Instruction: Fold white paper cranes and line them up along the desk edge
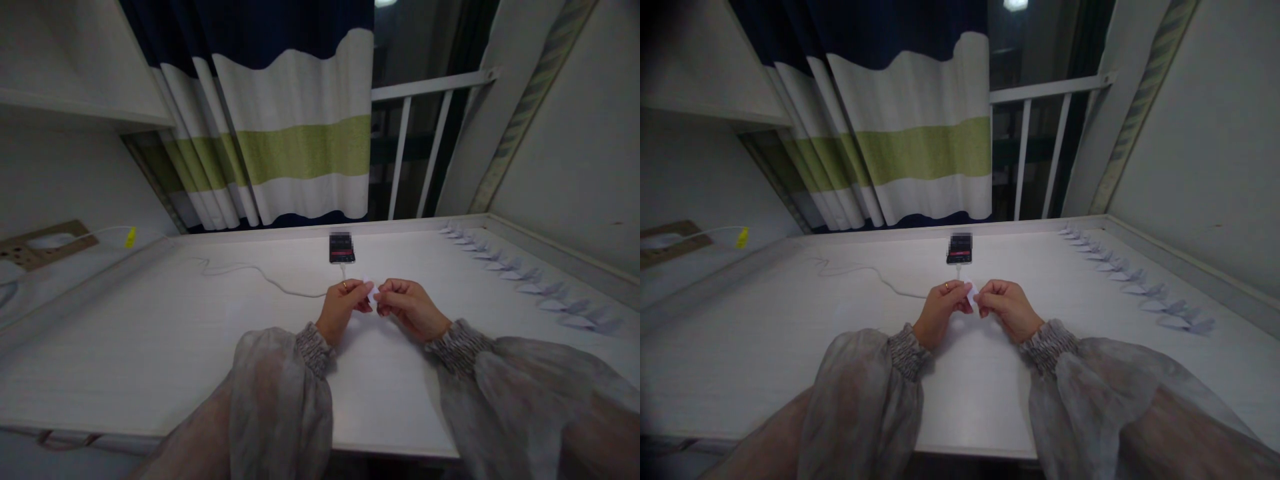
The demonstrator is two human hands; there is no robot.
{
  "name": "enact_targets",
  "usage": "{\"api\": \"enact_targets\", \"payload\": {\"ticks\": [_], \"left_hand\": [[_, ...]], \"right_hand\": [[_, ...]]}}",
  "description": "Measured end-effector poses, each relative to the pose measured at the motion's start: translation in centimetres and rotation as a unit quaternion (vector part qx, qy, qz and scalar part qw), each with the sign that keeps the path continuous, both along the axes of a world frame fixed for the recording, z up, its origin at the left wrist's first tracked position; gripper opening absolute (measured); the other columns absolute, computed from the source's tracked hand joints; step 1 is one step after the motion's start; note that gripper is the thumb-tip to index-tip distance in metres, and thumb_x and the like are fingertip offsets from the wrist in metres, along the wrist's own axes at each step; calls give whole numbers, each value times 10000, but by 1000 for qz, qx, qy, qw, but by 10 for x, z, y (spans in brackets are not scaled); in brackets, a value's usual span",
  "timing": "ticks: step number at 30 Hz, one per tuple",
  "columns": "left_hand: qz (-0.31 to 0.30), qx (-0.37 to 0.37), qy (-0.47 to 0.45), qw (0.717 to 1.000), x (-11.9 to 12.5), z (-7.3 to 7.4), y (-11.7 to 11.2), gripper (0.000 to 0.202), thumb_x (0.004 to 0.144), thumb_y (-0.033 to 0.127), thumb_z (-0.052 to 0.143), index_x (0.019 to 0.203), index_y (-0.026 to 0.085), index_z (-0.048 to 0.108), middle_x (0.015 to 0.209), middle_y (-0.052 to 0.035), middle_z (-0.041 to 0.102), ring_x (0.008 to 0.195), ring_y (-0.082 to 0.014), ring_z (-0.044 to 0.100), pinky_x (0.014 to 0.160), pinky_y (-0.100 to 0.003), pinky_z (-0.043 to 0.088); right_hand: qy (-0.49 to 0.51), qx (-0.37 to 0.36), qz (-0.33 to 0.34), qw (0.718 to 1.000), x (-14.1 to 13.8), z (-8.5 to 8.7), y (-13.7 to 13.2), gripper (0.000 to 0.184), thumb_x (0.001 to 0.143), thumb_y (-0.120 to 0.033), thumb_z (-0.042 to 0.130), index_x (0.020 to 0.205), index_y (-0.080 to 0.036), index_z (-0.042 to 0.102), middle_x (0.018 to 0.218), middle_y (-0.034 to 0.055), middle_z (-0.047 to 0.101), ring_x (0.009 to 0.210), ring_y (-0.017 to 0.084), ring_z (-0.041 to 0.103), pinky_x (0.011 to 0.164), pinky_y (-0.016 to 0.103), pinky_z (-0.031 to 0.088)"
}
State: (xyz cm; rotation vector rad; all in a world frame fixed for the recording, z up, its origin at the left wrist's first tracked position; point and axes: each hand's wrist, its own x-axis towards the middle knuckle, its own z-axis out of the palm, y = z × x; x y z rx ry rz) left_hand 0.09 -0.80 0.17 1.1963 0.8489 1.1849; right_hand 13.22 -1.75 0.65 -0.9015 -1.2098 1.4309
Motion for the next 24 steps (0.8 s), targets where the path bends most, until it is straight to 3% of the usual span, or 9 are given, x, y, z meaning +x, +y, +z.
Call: {"api": "enact_targets", "payload": {"ticks": [6, 12, 18, 24], "left_hand": [[87, 7, -14, 996, 1, 0, 1, 224, 599, 327, 643, 564, 116, 578, 475, 28, 528, 435, -54, 482, 494, -190, 393], [136, -17, -30, 990, 0, -1, 5, 217, 605, 329, 638, 601, 119, 584, 543, 11, 576, 490, -73, 535, 542, -207, 423], [104, -8, -18, 994, 1, -3, 3, 215, 614, 315, 636, 565, 118, 565, 492, 20, 551, 488, -75, 529, 547, -208, 415], [21, 21, -43, 999, 3, -3, 2, 189, 568, 220, 679, 717, 117, 624, 642, -2, 619, 592, -80, 551, 636, -222, 425]], "right_hand": [[-84, 77, -74, 991, 1, -1, 4, 163, 588, -304, 668, 629, -163, 597, 521, -32, 560, 475, 81, 482, 514, 229, 382], [-206, 191, -132, 951, 3, -5, 7, 172, 684, -332, 583, 770, -191, 629, 742, 16, 601, 608, 126, 540, 597, 271, 439], [-279, 247, -130, 919, 2, -10, 7, 181, 729, -325, 536, 774, -179, 633, 745, 33, 603, 639, 142, 558, 600, 276, 447], [-205, 163, -160, 952, 2, -10, 10, 201, 682, -326, 571, 756, -152, 640, 676, 25, 641, 540, 120, 571, 556, 258, 473]]}}
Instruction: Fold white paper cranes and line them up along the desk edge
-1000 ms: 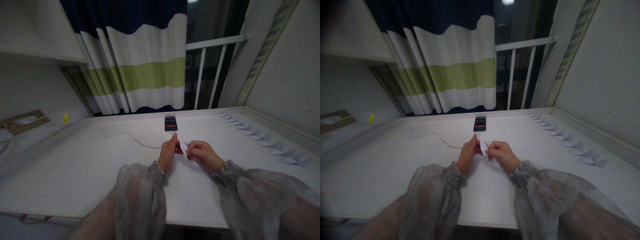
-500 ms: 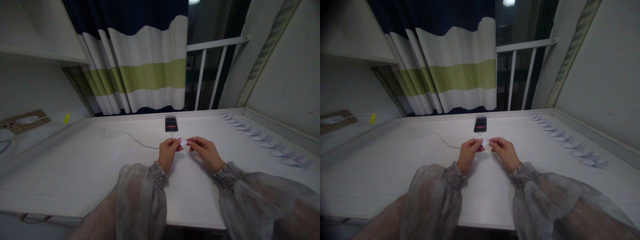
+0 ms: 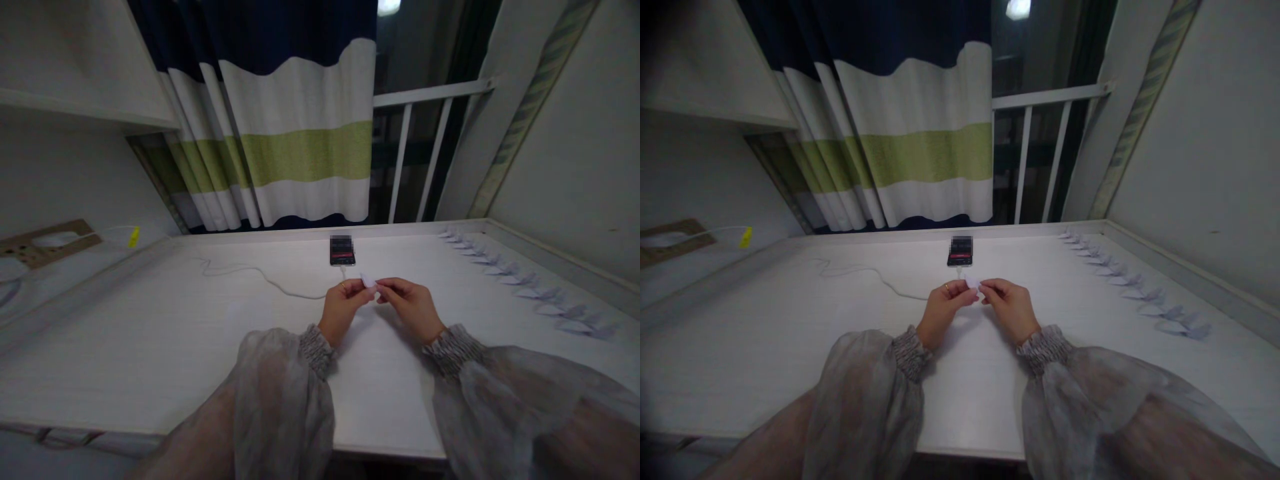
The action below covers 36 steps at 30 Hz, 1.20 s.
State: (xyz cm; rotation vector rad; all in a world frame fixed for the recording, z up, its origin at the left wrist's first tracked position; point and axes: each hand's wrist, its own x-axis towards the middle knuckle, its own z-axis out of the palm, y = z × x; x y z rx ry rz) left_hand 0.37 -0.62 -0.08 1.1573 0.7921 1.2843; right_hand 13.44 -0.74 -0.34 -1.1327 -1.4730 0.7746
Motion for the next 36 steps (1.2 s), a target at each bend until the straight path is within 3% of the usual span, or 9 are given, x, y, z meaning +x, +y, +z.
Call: {"api": "enact_targets", "payload": {"ticks": [4, 12, 20, 36], "left_hand": [[-20, -4, -40, 999, 1, -3, 1, 345, 498, 120, 707, 830, 133, 617, 699, 3, 636, 623, -88, 561, 675, -240, 427], [-31, 13, -39, 999, 0, -5, 2, 293, 523, 144, 699, 807, 123, 630, 697, -12, 637, 629, -101, 556, 697, -273, 429], [-13, 11, -14, 1000, -1, -4, 3, 289, 506, 161, 711, 786, 136, 644, 725, -13, 641, 641, -90, 538, 673, -238, 416], [-27, 8, -17, 999, -1, -2, 2, 247, 495, 164, 715, 725, 135, 631, 653, 9, 617, 573, -71, 512, 598, -220, 395]], "right_hand": [[34, -13, 16, 999, -1, 2, -1, 186, 668, -310, 589, 758, -159, 649, 689, 18, 660, 549, 116, 588, 580, 253, 492], [23, 1, 32, 999, 0, 1, -4, 173, 704, -298, 568, 790, -171, 647, 706, 16, 660, 565, 120, 599, 596, 268, 507], [-111, 177, -15, 978, 3, 7, -5, 79, 713, -214, 571, 705, -175, 639, 736, 43, 587, 686, 144, 550, 576, 259, 455], [-110, 205, 12, 973, 4, 8, -5, 67, 716, -164, 557, 664, -176, 597, 670, 10, 533, 618, 111, 513, 536, 230, 420]]}}
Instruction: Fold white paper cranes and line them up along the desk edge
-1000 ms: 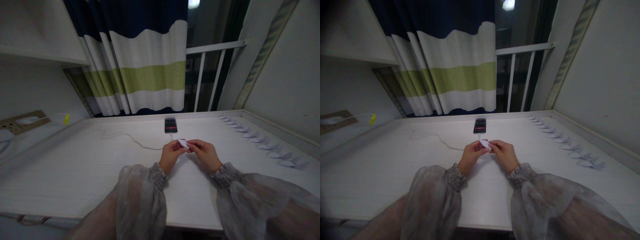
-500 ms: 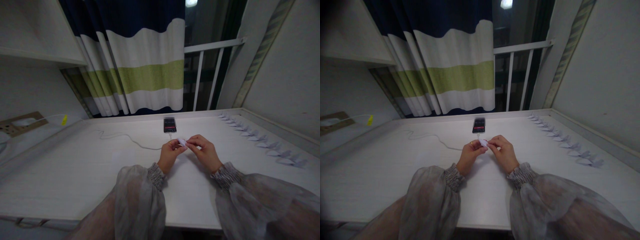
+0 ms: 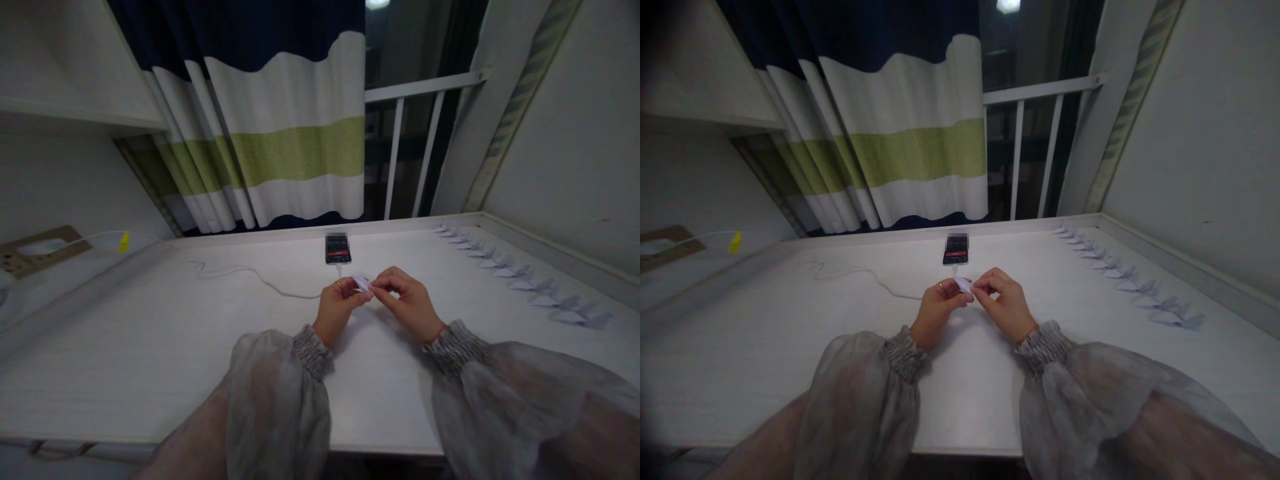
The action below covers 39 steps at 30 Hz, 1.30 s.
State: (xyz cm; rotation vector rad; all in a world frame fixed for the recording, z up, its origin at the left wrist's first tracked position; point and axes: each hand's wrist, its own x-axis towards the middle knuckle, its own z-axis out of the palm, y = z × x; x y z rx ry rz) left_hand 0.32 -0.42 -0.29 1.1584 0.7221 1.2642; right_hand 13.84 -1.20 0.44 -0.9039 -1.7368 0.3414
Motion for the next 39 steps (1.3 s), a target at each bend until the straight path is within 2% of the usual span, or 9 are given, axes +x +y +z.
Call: {"api": "enact_targets", "payload": {"ticks": [8, 17, 27, 39], "left_hand": [[34, 8, 35, 999, -2, 0, 0, 211, 552, 208, 684, 739, 132, 621, 642, 5, 604, 562, -77, 514, 550, -211, 381], [33, 4, 10, 999, -1, 1, -1, 229, 526, 230, 702, 697, 126, 593, 625, 12, 593, 520, -74, 515, 548, -228, 399], [37, -1, 13, 999, -1, 1, 0, 241, 511, 224, 705, 693, 118, 588, 623, 14, 588, 502, -64, 504, 528, -220, 402], [38, 11, 23, 999, -2, -2, 1, 257, 511, 255, 711, 695, 125, 587, 637, 16, 584, 489, -58, 493, 524, -224, 407]], "right_hand": [[0, -38, 64, 997, 2, 3, -3, 113, 752, -230, 531, 785, -183, 629, 746, 29, 555, 696, 129, 534, 620, 260, 434], [93, -140, 94, 981, 2, 1, 0, 179, 686, -349, 591, 729, -178, 622, 723, 16, 548, 649, 123, 518, 590, 262, 436], [117, -166, 93, 975, 1, 0, 0, 143, 669, -304, 603, 713, -168, 615, 705, 0, 543, 594, 97, 495, 550, 238, 418], [99, -177, 67, 977, 0, 3, -1, 164, 673, -335, 581, 673, -173, 606, 631, -14, 534, 537, 93, 491, 530, 236, 426]]}}
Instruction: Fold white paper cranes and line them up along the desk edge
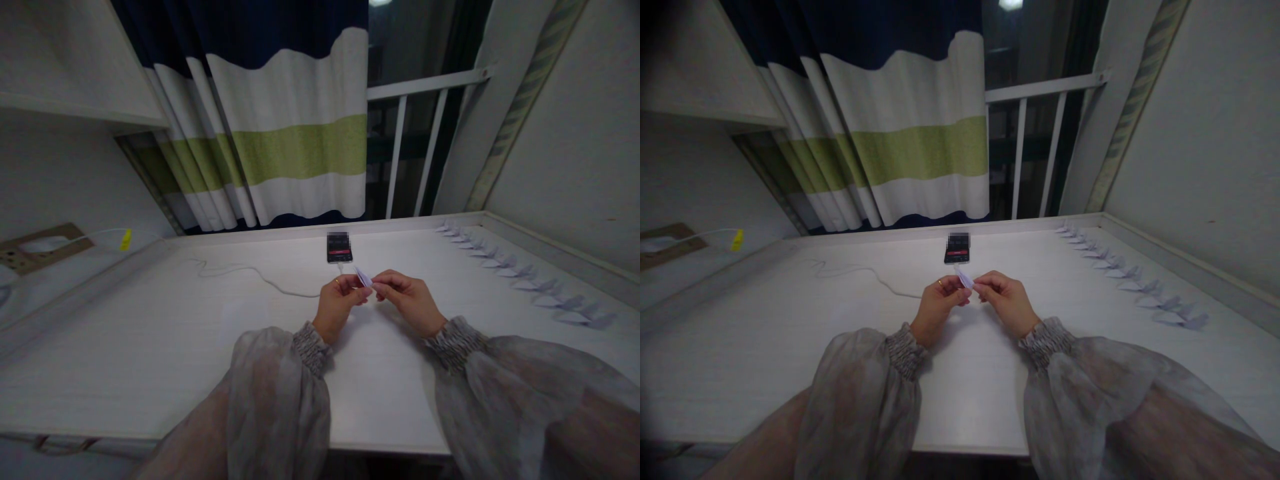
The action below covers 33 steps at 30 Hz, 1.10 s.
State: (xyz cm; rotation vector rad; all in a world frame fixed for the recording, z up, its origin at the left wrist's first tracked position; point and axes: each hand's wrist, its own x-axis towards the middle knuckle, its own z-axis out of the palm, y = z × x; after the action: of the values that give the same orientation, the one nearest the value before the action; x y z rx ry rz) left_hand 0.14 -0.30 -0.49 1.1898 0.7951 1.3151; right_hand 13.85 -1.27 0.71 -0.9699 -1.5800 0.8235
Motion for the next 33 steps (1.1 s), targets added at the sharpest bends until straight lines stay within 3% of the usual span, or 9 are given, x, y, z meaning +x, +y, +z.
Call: {"api": "enact_targets", "payload": {"ticks": [15, 25, 33], "left_hand": [[-4, 1, 11, 1000, 1, 1, -2, 246, 498, 228, 713, 691, 124, 599, 604, 13, 580, 497, -66, 487, 537, -230, 400], [4, 3, 8, 1000, 1, 3, -1, 231, 504, 209, 712, 700, 130, 620, 606, 18, 585, 493, -63, 476, 525, -227, 381], [3, -9, 5, 1000, 1, 5, -3, 206, 507, 192, 710, 687, 126, 635, 593, 12, 594, 493, -66, 480, 530, -231, 383]], "right_hand": [[-67, 14, -11, 998, -2, -7, 2, 135, 756, -294, 450, 702, -174, 479, 590, -22, 498, 526, 109, 497, 520, 245, 410], [-89, 26, -3, 996, 0, -11, 2, 125, 765, -297, 457, 762, -177, 489, 615, -15, 511, 554, 111, 498, 529, 239, 409], [-17, -13, 14, 1000, 0, -8, 2, 181, 714, -353, 529, 699, -176, 494, 589, -32, 483, 545, 100, 478, 524, 230, 390]]}}
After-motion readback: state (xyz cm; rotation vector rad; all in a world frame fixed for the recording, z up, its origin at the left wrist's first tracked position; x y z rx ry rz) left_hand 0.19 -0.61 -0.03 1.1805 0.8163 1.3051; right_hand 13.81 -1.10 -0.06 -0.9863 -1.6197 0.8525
